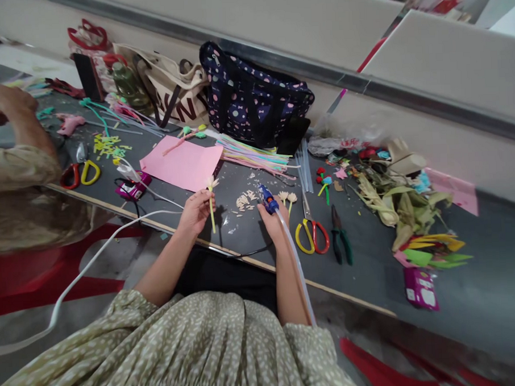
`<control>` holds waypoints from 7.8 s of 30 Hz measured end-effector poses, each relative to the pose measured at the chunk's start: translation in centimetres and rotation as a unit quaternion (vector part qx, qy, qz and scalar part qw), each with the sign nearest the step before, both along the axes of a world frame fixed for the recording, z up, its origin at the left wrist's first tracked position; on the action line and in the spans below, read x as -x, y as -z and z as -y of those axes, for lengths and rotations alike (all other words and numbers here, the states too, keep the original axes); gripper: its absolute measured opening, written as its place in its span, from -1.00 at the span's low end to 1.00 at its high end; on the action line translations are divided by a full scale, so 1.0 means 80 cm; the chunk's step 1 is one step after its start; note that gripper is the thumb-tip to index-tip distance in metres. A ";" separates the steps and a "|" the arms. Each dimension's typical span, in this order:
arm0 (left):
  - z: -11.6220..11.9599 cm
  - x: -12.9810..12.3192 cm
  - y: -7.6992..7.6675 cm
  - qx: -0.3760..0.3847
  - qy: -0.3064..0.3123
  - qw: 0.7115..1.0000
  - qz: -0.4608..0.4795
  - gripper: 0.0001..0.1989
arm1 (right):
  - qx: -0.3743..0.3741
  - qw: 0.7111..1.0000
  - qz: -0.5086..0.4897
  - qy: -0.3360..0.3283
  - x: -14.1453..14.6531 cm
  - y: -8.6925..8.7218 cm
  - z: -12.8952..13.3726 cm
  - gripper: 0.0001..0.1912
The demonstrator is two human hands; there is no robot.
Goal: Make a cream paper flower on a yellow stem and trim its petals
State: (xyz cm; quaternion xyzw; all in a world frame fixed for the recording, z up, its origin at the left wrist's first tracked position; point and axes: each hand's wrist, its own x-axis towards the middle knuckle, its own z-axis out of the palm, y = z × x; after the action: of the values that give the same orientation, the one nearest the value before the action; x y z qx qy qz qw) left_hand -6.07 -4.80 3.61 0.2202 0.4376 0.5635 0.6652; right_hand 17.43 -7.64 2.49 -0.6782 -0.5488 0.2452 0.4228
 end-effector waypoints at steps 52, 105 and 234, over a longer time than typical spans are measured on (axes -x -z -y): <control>-0.007 0.004 0.035 0.014 0.036 0.999 0.009 -0.75 | 0.086 0.995 0.060 -0.002 0.014 0.062 -0.075 -0.77; -0.005 -0.068 0.020 -0.016 0.117 0.987 0.114 -0.77 | -0.019 0.966 -0.244 0.082 0.037 0.014 -0.027 -0.71; 0.011 -0.047 -0.017 -0.058 0.072 0.995 -0.030 -0.62 | -0.090 0.961 -0.262 -0.007 0.018 -0.060 0.014 -0.66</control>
State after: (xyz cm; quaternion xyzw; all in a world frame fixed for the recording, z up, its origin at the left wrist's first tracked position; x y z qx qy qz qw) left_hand -2.31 -5.71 4.93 0.3061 0.4070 0.5318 0.6767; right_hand 15.98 -8.79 7.26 -0.5459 -0.4434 0.3669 0.6089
